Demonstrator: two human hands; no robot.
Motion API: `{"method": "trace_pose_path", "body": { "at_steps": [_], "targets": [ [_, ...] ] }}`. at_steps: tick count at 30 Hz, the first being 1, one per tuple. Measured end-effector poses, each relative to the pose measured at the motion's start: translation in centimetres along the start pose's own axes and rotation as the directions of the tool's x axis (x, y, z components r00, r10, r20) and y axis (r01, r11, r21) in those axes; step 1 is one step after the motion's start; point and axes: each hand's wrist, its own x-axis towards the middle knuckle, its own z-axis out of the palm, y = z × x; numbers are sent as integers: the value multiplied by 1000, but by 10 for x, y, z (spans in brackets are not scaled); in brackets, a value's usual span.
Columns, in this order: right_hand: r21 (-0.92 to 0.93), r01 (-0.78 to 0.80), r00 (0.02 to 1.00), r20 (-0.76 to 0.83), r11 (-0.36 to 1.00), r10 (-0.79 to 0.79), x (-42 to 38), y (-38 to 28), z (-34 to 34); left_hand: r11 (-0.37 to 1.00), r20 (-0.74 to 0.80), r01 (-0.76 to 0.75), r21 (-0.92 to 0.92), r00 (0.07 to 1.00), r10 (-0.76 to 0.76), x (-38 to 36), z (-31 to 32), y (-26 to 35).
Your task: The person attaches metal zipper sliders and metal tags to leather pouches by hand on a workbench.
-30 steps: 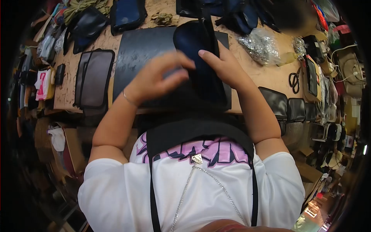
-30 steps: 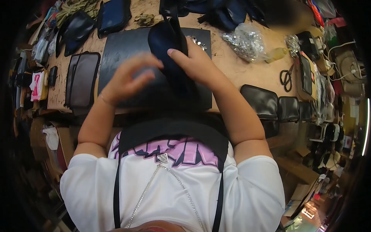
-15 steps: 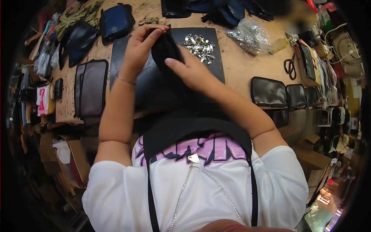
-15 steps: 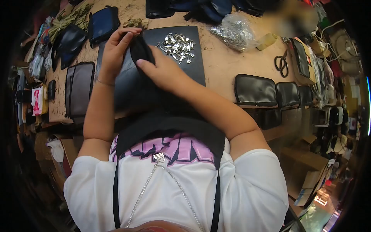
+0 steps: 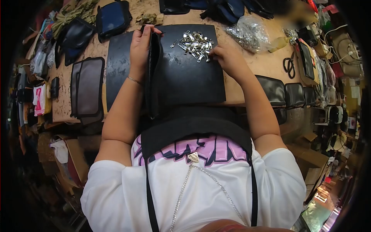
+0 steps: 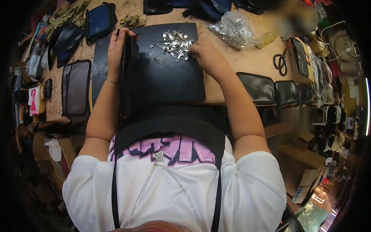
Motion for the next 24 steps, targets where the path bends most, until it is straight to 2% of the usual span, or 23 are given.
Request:
{"method": "trace_pose_path", "body": {
  "at_steps": [3,6,7,9,13,15,16,18,21,24],
  "targets": [
    [8,11,1000,23,1000,-11,-1,-1,1,985,-35,-17,172,999,23,1,2,4],
    [-17,46,998,33,999,-46,3,3,2,932,-35,-130,338,988,150,-3,16,11],
    [-33,65,997,39,997,-64,3,2,1,922,-5,-133,364,989,145,-2,15,14],
    [-66,102,994,53,993,-98,3,0,-5,949,44,-90,303,996,80,1,8,16],
    [129,-53,999,18,990,51,4,-1,-6,982,108,-4,190,994,-16,3,-3,17],
    [188,-128,991,-3,974,131,6,1,-4,998,44,58,25,997,-59,0,-7,14],
    [187,-117,993,27,975,114,5,-1,-5,995,17,85,-60,996,-84,-1,-8,12],
    [182,-92,993,85,979,77,4,-4,-8,997,-26,18,-78,999,-20,0,-12,7],
    [44,94,992,78,995,-97,4,-3,-4,994,-20,-19,-105,1000,17,8,-21,0],
    [4,106,985,134,994,-106,7,2,-4,998,-26,-39,-50,999,38,8,-21,-1]
  ]
}}
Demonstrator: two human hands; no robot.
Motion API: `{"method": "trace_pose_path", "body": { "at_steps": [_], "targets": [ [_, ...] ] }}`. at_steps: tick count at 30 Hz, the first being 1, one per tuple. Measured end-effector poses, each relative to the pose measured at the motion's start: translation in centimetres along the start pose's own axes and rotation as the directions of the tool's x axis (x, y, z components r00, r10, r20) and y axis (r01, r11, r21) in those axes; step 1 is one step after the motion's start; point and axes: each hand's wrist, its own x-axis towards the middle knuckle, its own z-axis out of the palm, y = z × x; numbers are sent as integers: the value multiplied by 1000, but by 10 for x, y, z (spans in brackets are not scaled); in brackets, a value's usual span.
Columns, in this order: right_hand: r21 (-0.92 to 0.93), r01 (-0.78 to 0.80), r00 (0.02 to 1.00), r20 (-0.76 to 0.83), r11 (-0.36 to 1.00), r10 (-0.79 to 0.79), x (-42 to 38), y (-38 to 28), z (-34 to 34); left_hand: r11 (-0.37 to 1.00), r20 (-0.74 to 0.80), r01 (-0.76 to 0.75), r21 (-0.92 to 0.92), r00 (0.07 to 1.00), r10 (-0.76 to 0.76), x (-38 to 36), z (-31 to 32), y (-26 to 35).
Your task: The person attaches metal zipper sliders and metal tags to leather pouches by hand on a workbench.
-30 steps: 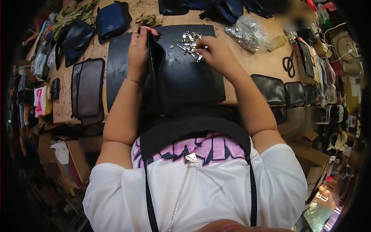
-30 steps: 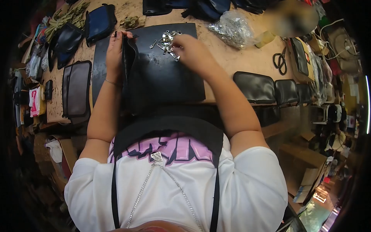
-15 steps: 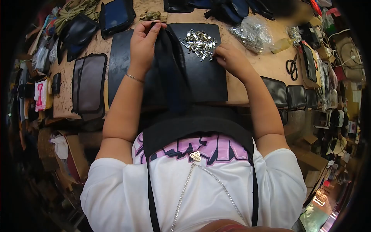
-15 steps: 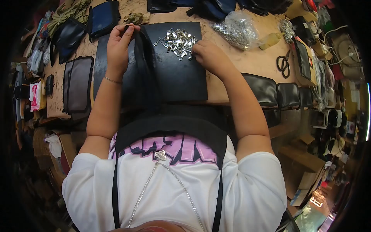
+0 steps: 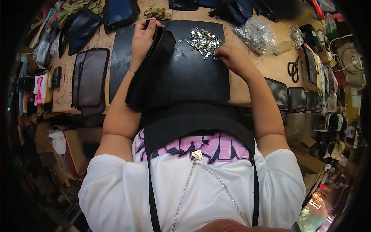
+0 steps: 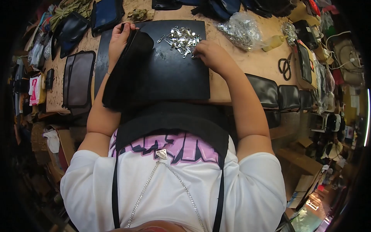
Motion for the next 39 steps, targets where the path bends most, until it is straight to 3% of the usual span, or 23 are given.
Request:
{"method": "trace_pose_path", "body": {
  "at_steps": [3,6,9,12,15,18,21,24,27,31,34,38,39],
  "targets": [
    [118,-116,993,-23,986,120,0,-3,-2,986,-47,-44,164,998,52,-6,16,6],
    [92,-209,966,-134,974,220,7,-8,-9,968,-69,-65,241,994,84,-17,37,13],
    [111,-226,971,-52,968,233,13,-9,-17,961,-58,-92,262,992,111,-19,43,16],
    [51,-93,996,18,994,92,8,-8,-10,955,-129,-145,258,975,183,-15,35,7],
    [36,-125,989,80,992,122,9,-3,-8,945,-278,-38,324,951,133,-9,24,6],
    [39,-134,987,95,990,130,8,-4,-10,951,-241,74,299,971,1,2,3,3],
    [68,-170,985,54,983,167,6,-4,-8,973,-283,109,202,958,-48,-16,32,6],
    [114,-116,979,-153,987,133,5,-11,-13,980,-264,67,188,964,-16,-27,45,7],
    [590,-238,923,-110,772,368,9,-18,-12,991,-194,11,132,981,15,-30,45,10],
    [917,-67,936,-78,393,342,25,-53,-15,977,-81,35,209,997,-18,-23,47,22],
    [961,-15,935,-85,276,345,43,-82,-15,937,35,-3,350,999,-10,-18,45,30],
    [977,43,920,-122,211,373,65,-98,-9,908,134,19,419,987,-83,-13,49,39],
    [964,51,913,-150,260,379,69,-99,-7,902,144,12,432,986,-82,-12,49,39]
  ]
}}
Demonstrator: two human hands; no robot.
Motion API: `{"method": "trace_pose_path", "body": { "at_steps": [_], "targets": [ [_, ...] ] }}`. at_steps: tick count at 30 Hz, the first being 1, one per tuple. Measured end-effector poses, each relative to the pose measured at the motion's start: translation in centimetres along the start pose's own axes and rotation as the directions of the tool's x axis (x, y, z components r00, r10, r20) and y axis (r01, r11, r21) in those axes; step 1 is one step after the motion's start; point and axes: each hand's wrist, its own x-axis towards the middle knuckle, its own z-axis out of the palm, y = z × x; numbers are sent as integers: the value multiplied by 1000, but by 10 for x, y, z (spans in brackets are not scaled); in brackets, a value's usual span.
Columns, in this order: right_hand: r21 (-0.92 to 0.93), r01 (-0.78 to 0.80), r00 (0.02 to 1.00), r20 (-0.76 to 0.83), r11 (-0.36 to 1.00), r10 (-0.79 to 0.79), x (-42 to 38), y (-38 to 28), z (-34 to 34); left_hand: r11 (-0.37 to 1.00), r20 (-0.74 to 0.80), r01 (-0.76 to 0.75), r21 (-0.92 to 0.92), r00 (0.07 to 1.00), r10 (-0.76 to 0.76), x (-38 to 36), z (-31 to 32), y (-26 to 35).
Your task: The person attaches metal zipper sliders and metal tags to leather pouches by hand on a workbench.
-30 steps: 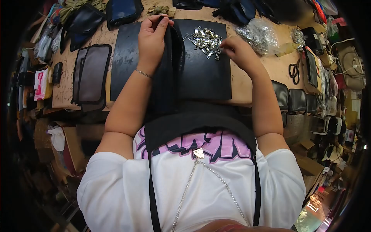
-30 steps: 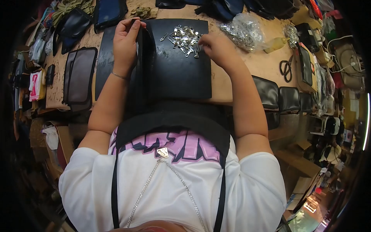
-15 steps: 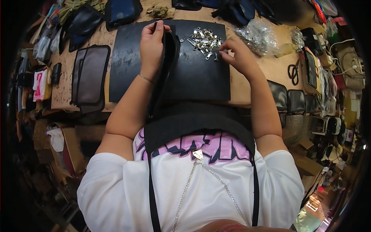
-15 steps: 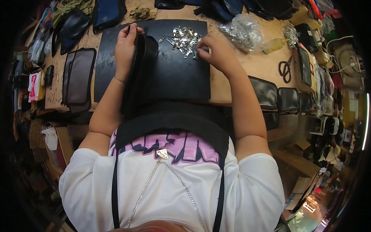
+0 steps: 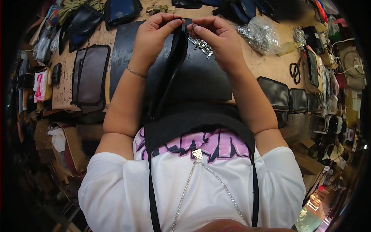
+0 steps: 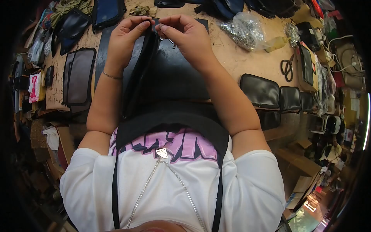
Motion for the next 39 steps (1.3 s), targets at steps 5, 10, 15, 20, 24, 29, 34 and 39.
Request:
{"method": "trace_pose_path", "body": {
  "at_steps": [5,10,15,20,24,29,34,39],
  "targets": [
    [-246,105,993,-34,964,-116,8,1,9,994,14,-91,54,996,91,-1,4,3],
    [-264,89,992,-61,960,-109,15,1,11,960,16,-239,147,971,240,1,3,0],
    [-372,138,986,-39,918,-164,16,0,11,939,54,-285,195,959,279,2,-1,4],
    [-410,161,975,-76,898,-209,17,0,13,913,70,-285,292,958,277,-1,6,16],
    [-593,319,926,30,739,-376,16,-4,11,821,63,-269,504,959,276,-9,14,32],
    [-522,211,960,-50,826,-277,14,-2,15,915,14,-238,327,969,247,-5,10,16],
    [-576,282,941,10,767,-338,16,-2,11,913,20,-259,315,964,266,-7,13,18],
    [-636,322,932,83,701,-353,17,-9,12,853,-59,-257,454,947,316,-10,14,13]
  ]
}}
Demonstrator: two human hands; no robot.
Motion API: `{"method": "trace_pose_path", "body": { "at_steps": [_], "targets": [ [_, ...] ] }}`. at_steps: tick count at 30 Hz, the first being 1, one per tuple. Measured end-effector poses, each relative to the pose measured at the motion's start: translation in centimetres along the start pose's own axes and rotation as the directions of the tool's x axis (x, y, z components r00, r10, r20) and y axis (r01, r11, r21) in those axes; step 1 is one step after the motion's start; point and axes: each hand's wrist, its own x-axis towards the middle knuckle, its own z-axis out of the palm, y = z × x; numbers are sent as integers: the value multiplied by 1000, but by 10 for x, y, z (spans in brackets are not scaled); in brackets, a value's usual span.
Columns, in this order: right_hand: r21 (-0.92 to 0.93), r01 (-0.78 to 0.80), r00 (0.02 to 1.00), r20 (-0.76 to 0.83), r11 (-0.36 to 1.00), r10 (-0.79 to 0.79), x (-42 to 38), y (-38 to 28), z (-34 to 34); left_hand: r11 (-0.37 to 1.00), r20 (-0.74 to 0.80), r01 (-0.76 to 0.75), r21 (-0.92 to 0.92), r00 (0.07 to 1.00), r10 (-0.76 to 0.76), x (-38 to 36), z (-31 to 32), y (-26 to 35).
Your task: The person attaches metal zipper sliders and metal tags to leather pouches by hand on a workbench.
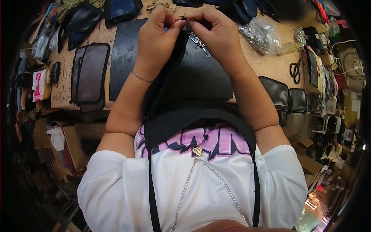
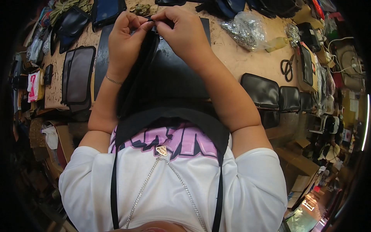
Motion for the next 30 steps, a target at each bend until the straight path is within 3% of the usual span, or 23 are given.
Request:
{"method": "trace_pose_path", "body": {
  "at_steps": [2,4,7,11,14,17,21,24,27,30],
  "targets": [
    [-23,-3,1000,6,1000,3,0,1,-1,998,-40,-16,-53,999,14,-1,3,-1],
    [65,-92,996,10,994,91,-1,1,-1,995,-43,-14,-102,999,10,-1,4,-1],
    [94,-114,993,14,989,113,-1,0,0,998,-36,-41,-39,999,40,-2,3,2],
    [187,-147,988,80,971,134,-2,8,0,984,1,83,-157,996,-84,0,2,6],
    [434,-237,967,188,869,170,-1,10,-7,943,102,193,-273,980,-171,2,-3,4],
    [115,-31,973,230,993,4,-2,35,-10,930,111,215,-298,975,-190,4,-7,-3],
    [131,84,954,274,988,-118,-3,48,2,853,149,287,-437,958,-246,4,-10,-5],
    [383,-222,941,324,897,94,-4,49,3,780,215,353,-517,935,-281,2,-14,-11],
    [594,-475,865,453,649,218,-7,53,-1,798,231,375,-472,926,-299,1,-16,-8],
    [734,-479,874,448,482,188,-12,51,8,851,212,355,-387,933,-292,-2,-15,2]
  ]
}}
